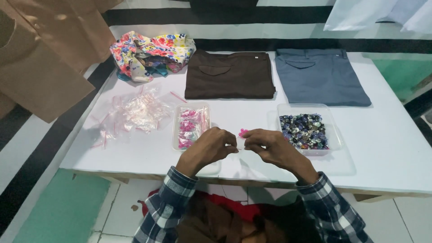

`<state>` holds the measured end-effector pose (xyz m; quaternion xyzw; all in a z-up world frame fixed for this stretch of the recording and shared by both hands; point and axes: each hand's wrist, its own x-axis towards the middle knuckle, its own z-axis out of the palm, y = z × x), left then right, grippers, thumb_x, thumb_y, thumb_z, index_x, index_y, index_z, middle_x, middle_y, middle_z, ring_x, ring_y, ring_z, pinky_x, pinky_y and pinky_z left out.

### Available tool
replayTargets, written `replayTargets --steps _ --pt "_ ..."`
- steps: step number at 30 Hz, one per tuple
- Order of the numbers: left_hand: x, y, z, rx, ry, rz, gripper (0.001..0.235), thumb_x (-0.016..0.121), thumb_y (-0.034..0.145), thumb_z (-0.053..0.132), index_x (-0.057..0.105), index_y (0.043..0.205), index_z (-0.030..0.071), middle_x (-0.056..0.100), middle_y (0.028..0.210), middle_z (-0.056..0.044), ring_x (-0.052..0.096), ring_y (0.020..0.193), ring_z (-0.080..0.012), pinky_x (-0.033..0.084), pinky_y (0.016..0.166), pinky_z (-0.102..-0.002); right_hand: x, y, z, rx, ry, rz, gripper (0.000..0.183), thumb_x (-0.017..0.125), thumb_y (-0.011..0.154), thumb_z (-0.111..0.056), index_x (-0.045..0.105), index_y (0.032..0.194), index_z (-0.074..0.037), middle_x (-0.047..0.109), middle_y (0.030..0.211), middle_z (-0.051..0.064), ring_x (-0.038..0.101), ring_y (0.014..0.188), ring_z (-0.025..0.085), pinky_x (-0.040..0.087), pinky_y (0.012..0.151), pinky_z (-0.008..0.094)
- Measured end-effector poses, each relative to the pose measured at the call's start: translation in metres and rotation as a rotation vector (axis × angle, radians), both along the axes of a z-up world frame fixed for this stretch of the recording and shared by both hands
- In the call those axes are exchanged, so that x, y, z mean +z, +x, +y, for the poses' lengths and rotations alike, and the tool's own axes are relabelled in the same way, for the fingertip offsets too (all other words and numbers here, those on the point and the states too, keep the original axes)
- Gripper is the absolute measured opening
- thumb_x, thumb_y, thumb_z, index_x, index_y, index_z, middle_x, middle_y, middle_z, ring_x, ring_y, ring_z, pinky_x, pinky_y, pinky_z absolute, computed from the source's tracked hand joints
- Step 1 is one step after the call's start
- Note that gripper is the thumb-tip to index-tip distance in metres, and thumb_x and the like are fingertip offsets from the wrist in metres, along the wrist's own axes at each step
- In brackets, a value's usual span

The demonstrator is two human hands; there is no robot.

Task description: Picking small decorative items from a container and placing them into individual plastic bags for packaging.

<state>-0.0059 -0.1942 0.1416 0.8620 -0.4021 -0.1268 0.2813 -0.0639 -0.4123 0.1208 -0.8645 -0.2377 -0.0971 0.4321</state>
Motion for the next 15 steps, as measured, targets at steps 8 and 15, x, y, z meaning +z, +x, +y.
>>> replayTargets --steps 8,15 --pt "0.005 0.008 0.004 0.108 -0.126 0.036 0.015 0.071 0.088 0.013 0.080 0.101 0.014 0.078 0.101 -0.014 0.072 0.100 -0.0390 0.058 0.089 -0.047 -0.014 0.014 -0.005 -0.087 0.104 0.052 0.025 0.073 0.089 -0.002 0.075 0.112 -0.009 0.078 0.098 0.018 0.077 0.090 0.034 0.065 0.075 0.042" --pt "-0.003 0.026 0.018 0.232 -0.150 0.058 0.020 0.074 0.087 0.010 0.078 0.106 0.014 0.078 0.103 -0.014 0.073 0.104 -0.0343 0.057 0.093 -0.043 -0.084 0.056 -0.027 -0.358 -0.290 0.151 0.022 0.067 0.094 -0.009 0.072 0.115 -0.012 0.076 0.113 0.012 0.076 0.094 0.030 0.061 0.085 0.037"
